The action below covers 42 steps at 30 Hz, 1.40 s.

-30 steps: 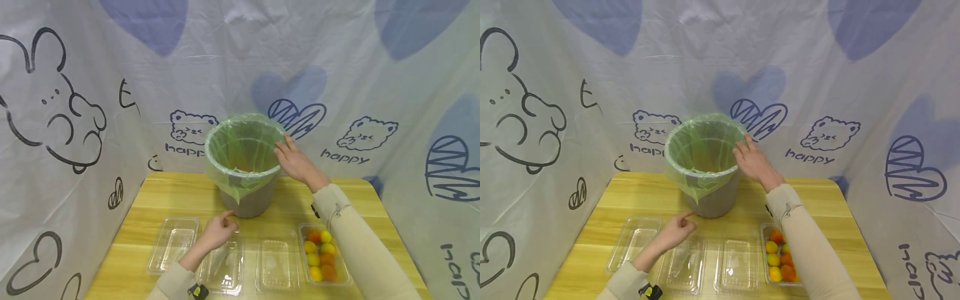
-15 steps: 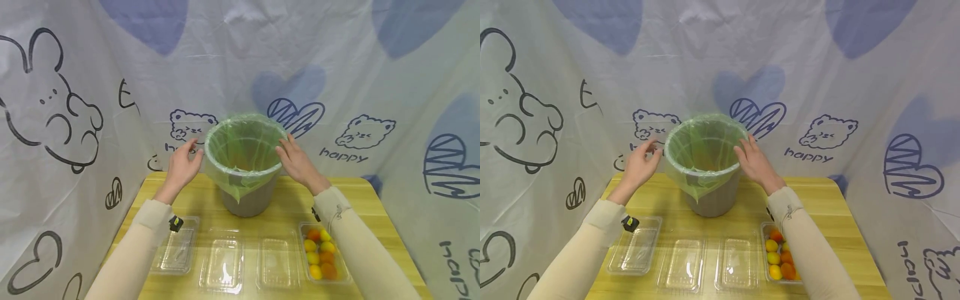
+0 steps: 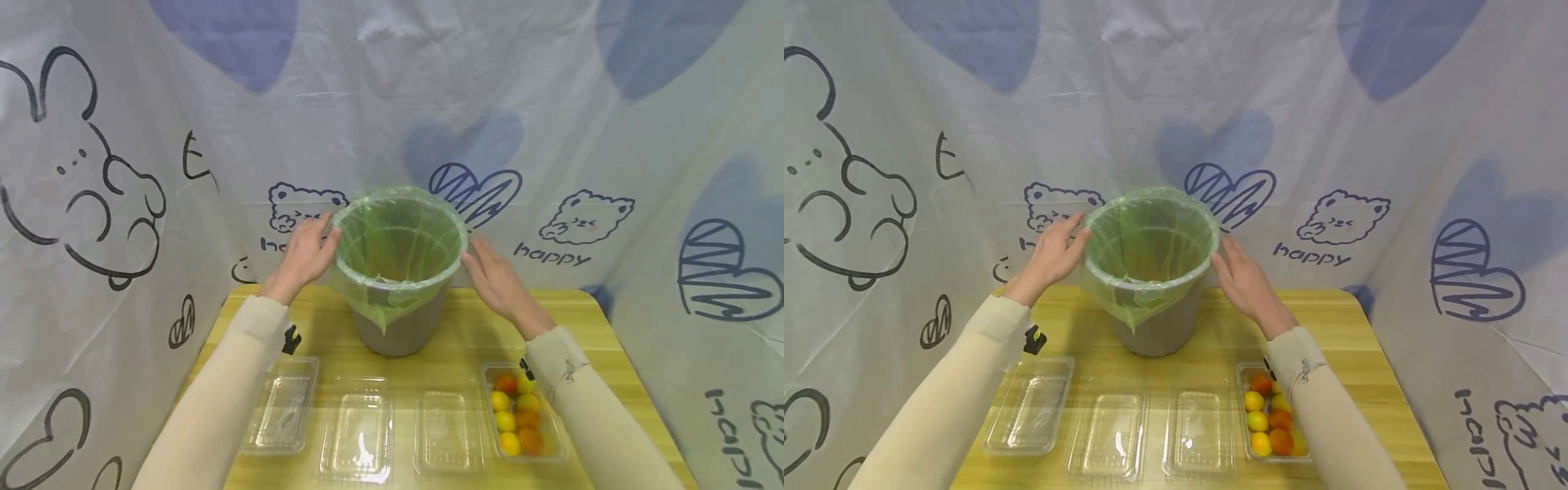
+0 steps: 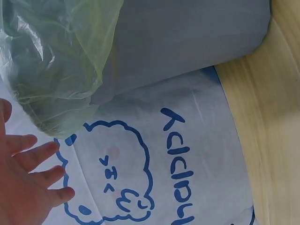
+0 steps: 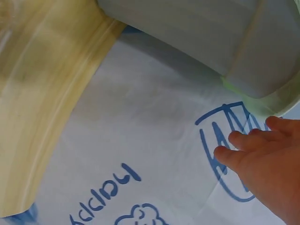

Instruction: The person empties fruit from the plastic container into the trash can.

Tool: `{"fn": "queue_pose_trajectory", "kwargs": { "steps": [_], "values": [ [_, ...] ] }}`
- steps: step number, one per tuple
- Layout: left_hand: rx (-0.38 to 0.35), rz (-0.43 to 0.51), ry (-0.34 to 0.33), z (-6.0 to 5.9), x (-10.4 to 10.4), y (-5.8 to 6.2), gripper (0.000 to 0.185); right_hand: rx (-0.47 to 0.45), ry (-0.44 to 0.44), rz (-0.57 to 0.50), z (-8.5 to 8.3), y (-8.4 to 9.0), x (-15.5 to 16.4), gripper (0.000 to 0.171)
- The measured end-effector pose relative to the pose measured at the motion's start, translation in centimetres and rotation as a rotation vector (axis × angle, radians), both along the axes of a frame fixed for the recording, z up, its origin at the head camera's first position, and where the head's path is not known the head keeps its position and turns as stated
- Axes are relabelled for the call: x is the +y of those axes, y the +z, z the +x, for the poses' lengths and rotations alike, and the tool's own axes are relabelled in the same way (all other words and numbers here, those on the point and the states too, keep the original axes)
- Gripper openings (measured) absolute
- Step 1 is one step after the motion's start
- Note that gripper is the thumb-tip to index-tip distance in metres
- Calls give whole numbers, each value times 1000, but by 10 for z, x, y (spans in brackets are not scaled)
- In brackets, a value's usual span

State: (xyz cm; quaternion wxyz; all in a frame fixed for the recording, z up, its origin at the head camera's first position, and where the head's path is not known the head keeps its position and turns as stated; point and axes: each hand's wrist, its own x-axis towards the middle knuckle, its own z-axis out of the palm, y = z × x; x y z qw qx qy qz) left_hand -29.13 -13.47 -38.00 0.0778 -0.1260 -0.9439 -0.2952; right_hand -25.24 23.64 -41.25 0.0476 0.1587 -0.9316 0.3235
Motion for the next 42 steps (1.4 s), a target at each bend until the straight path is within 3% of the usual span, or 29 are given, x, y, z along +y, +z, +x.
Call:
{"fn": "queue_pose_trajectory", "kwargs": {
  "steps": [8, 17, 27, 36, 42],
  "values": [
    [-169, -171, -44, -7, 4, -4, 74, -57, -39, 26, 22, -28, 16, 69],
    [-278, -240, -54, -7, 9, 2, 74, -87, -51, 38, 55, -57, 47, 67],
    [-232, -346, -29, -8, 8, 4, 71, -142, -124, 84, 85, -90, 76, 62],
    [-232, -356, -18, -8, 7, 4, 71, -218, -196, 157, 110, -119, 103, 55],
    [-225, -337, -28, -8, 7, 2, 71, -197, -234, 181, 118, -133, 111, 56]
  ]
}}
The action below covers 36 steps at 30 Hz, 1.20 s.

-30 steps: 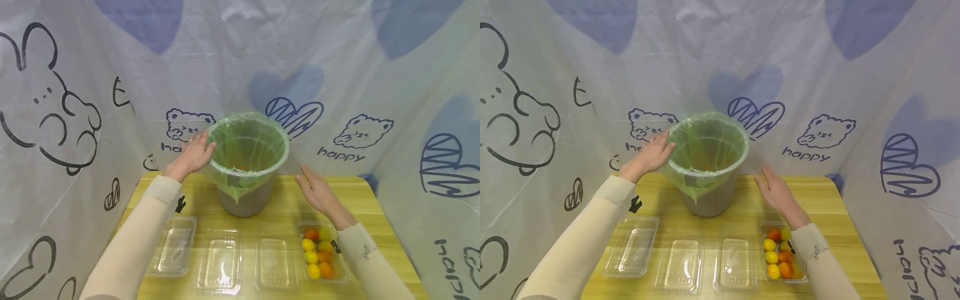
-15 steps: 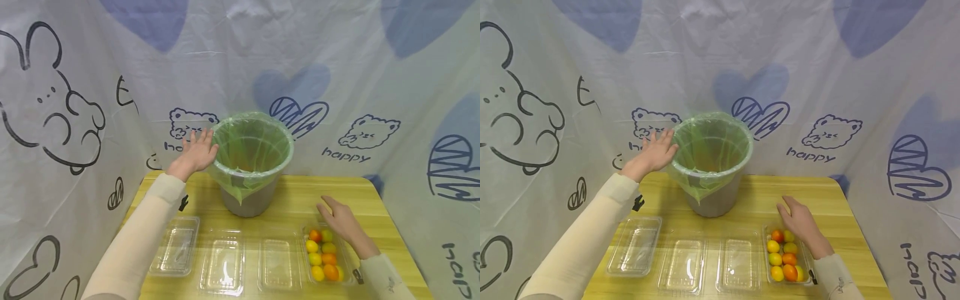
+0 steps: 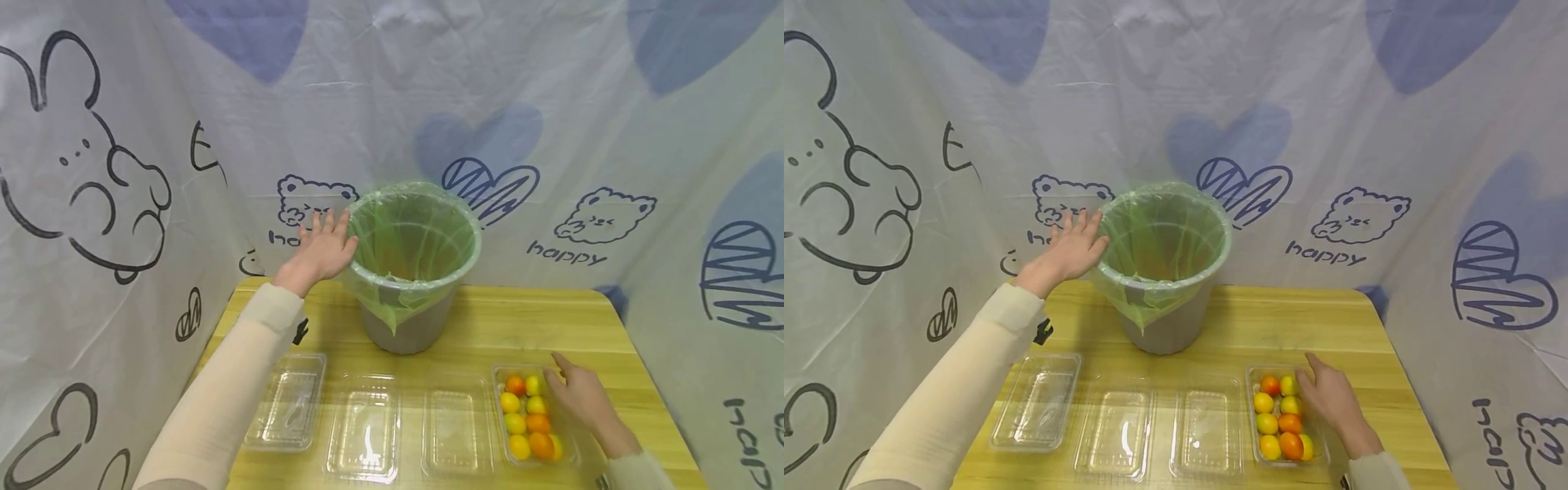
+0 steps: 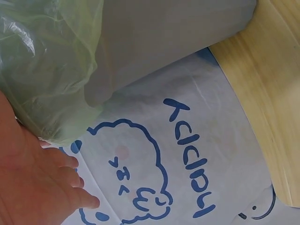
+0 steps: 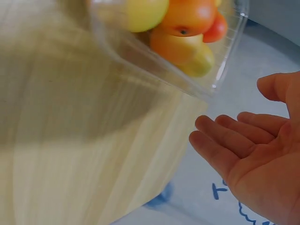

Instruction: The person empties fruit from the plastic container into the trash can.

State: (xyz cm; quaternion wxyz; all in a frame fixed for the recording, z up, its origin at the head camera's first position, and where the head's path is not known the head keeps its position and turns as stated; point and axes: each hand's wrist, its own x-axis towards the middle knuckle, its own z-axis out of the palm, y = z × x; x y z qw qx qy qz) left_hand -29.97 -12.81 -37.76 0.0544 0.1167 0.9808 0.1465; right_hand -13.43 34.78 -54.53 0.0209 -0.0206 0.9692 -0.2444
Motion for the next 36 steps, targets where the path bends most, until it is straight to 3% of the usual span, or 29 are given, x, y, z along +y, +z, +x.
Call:
{"fn": "queue_pose_trajectory", "kwargs": {
  "steps": [7, 12, 18, 36],
  "values": [
    [-3, 6, 1, 0, 0, 0, 71, -50, 17, -10, 5, -13, 5, 57],
    [-4, 9, 6, 0, 1, 0, 70, -80, -28, -5, 6, -23, 9, 46],
    [-10, 11, 7, 0, 2, 2, 69, -133, -104, -99, 11, -30, 11, 33],
    [-15, 17, 0, -2, -1, 0, 68, -183, -137, -282, 15, -33, 8, 32]
  ]
}}
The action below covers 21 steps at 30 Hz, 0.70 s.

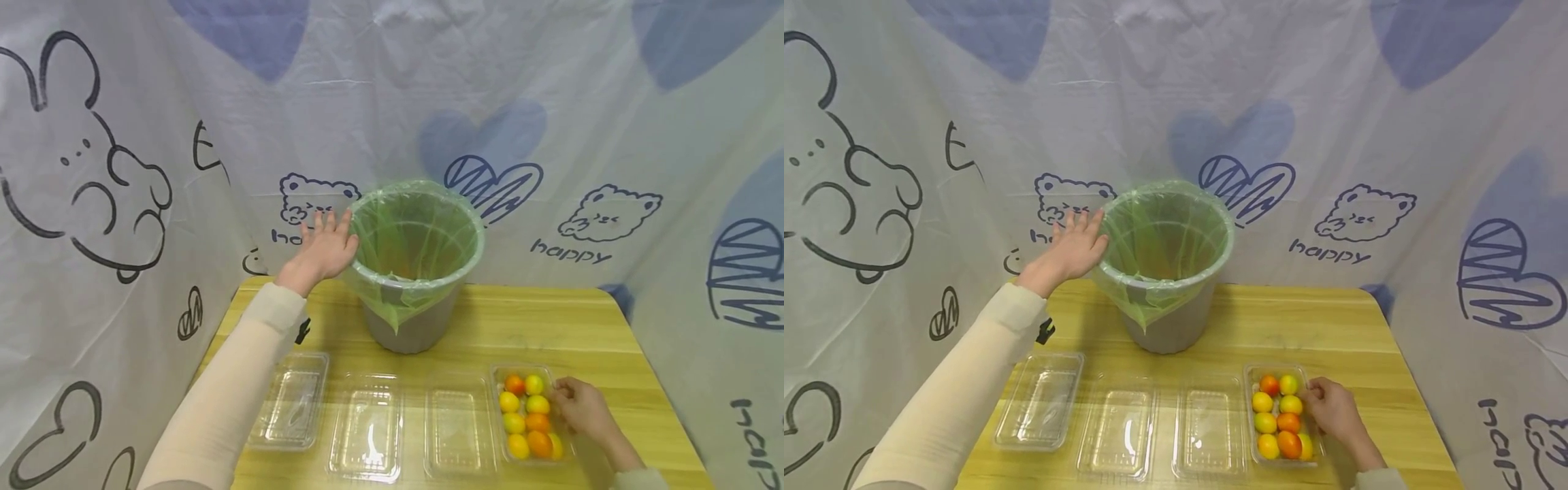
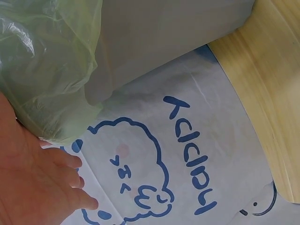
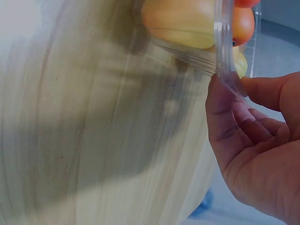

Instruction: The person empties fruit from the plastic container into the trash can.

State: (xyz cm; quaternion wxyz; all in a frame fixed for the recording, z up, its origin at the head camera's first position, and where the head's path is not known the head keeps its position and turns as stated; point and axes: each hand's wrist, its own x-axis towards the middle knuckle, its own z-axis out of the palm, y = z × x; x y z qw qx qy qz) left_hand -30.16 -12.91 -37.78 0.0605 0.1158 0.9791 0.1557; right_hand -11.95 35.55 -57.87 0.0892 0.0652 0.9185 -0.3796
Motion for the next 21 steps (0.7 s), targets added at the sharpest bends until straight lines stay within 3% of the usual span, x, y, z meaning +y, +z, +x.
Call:
{"fn": "queue_pose_trajectory", "kwargs": {
  "steps": [11, 21],
  "values": [
    [-1, -7, 3, -1, -1, 0, 68, 15, -23, -90, -6, 17, 0, 36],
    [7, -24, 1, -2, 1, -1, 68, 30, -33, -174, -21, 61, -4, 47]
  ]
}}
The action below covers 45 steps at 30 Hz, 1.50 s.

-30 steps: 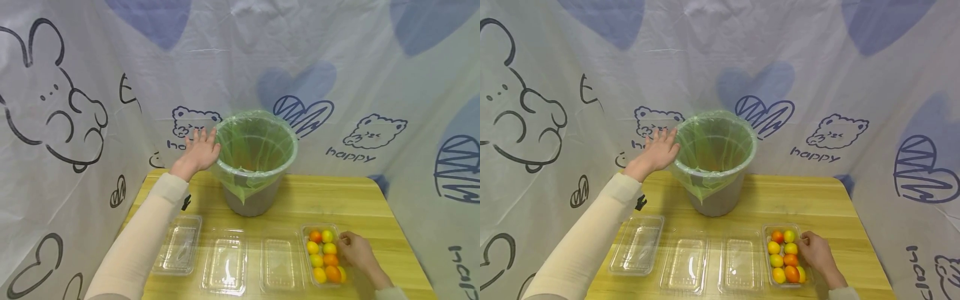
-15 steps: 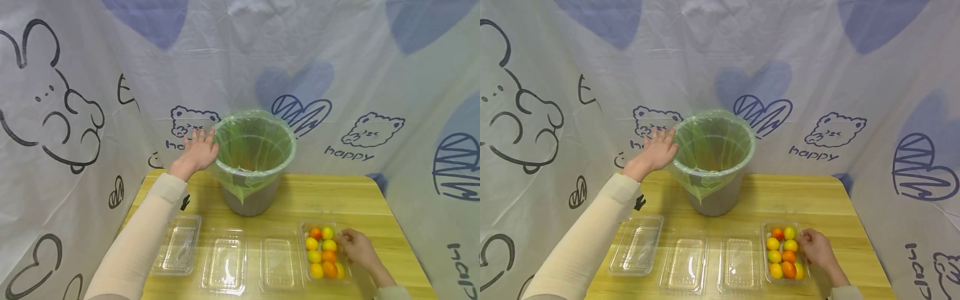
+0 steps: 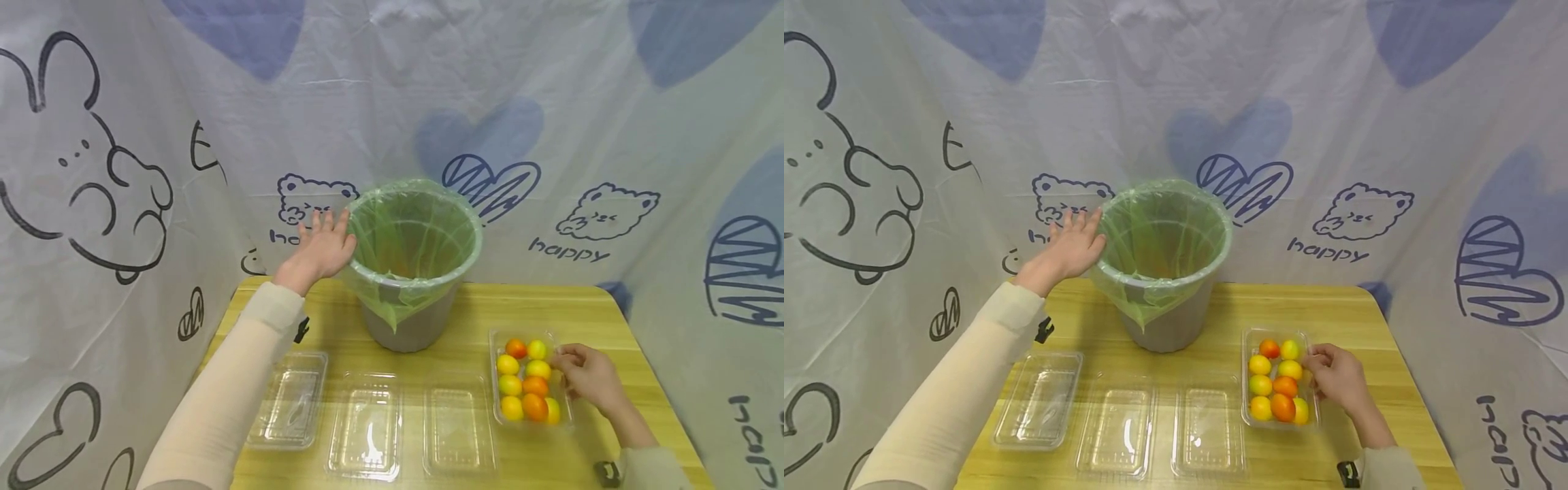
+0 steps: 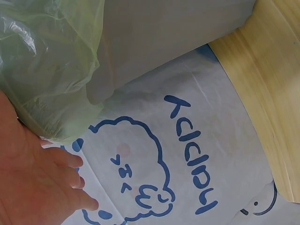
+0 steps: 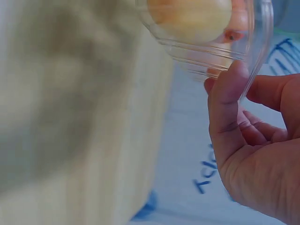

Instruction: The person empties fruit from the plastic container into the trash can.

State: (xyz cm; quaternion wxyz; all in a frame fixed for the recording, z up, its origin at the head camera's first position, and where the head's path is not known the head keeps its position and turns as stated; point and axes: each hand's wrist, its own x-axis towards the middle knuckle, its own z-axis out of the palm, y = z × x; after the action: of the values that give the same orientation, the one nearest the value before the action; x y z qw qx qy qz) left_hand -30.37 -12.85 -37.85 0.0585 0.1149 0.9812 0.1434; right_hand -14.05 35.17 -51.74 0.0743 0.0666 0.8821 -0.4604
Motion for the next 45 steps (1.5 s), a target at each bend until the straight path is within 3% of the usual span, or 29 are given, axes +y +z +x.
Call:
{"fn": "queue_pose_trajectory", "kwargs": {
  "steps": [9, 28, 40, 45],
  "values": [
    [13, -9, 8, 0, 0, 2, 68, 65, 3, -42, -22, 51, -6, 46],
    [16, -35, 23, -2, 2, -2, 67, 218, 15, 20, -67, 157, -28, 43],
    [28, -46, 22, 1, 4, 4, 67, 192, -18, 36, -85, 187, -46, 47],
    [33, -53, 18, 0, 4, 3, 67, 168, -17, -31, -95, 190, -63, 50]
  ]
}}
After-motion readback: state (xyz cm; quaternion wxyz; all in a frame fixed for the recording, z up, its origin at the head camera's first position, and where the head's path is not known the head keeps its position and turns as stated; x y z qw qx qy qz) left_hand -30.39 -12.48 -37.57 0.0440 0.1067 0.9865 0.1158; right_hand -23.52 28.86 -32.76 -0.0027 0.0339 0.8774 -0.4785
